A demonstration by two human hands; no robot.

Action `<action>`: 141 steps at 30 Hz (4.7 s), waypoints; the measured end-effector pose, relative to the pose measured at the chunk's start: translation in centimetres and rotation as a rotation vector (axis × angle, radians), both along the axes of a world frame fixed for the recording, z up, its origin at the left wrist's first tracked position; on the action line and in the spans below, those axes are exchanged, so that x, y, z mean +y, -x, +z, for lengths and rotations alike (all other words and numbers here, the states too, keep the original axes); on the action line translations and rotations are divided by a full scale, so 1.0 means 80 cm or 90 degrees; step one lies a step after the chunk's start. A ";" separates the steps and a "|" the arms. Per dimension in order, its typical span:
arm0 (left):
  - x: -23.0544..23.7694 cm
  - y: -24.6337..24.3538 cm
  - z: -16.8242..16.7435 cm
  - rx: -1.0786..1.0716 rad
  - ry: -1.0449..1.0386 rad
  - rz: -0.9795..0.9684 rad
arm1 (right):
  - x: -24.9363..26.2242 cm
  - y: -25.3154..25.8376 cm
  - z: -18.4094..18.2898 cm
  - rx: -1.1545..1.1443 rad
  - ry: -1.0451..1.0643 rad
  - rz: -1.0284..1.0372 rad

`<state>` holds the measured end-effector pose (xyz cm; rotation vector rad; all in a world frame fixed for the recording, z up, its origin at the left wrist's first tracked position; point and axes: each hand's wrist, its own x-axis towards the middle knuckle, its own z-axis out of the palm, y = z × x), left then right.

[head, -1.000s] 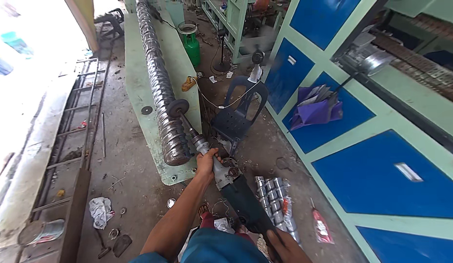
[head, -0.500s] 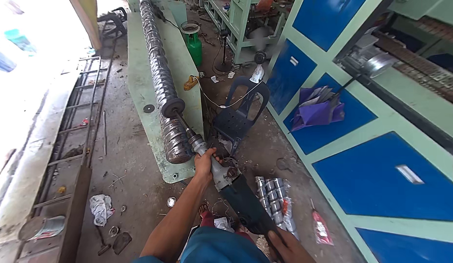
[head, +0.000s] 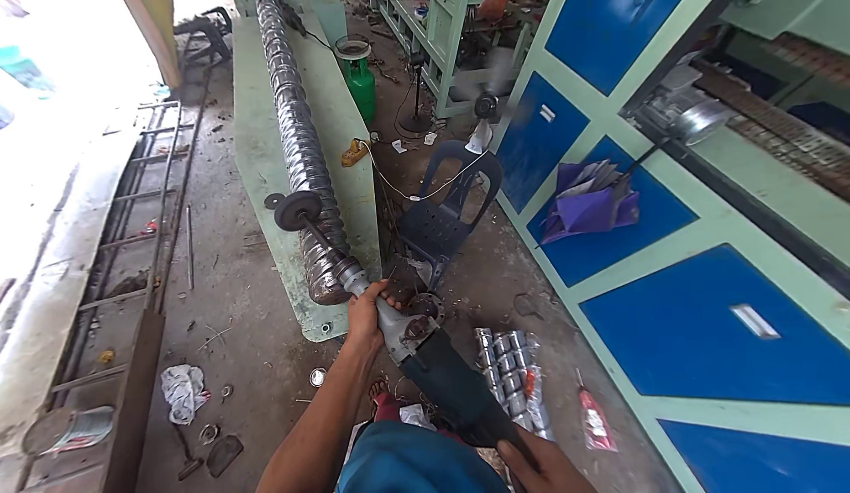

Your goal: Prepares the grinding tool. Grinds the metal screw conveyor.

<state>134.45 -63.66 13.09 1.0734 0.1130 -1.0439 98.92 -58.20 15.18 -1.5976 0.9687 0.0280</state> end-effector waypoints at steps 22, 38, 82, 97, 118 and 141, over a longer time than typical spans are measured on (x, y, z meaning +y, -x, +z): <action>-0.008 0.003 -0.005 0.009 0.020 -0.004 | -0.007 0.004 -0.002 0.009 0.036 0.000; -0.053 0.023 -0.017 -0.016 -0.040 -0.053 | -0.004 0.008 -0.035 -0.054 -0.058 -0.097; 0.010 -0.007 -0.001 0.017 0.025 -0.002 | 0.009 -0.005 0.017 0.018 0.028 0.000; -0.044 0.014 -0.005 0.017 -0.016 -0.054 | 0.002 0.000 0.001 -0.039 -0.053 -0.082; 0.014 -0.007 0.000 0.034 0.026 0.009 | 0.009 -0.011 0.025 0.032 0.014 0.012; -0.019 0.006 0.014 0.056 0.025 -0.032 | 0.009 -0.007 0.050 0.009 0.039 -0.036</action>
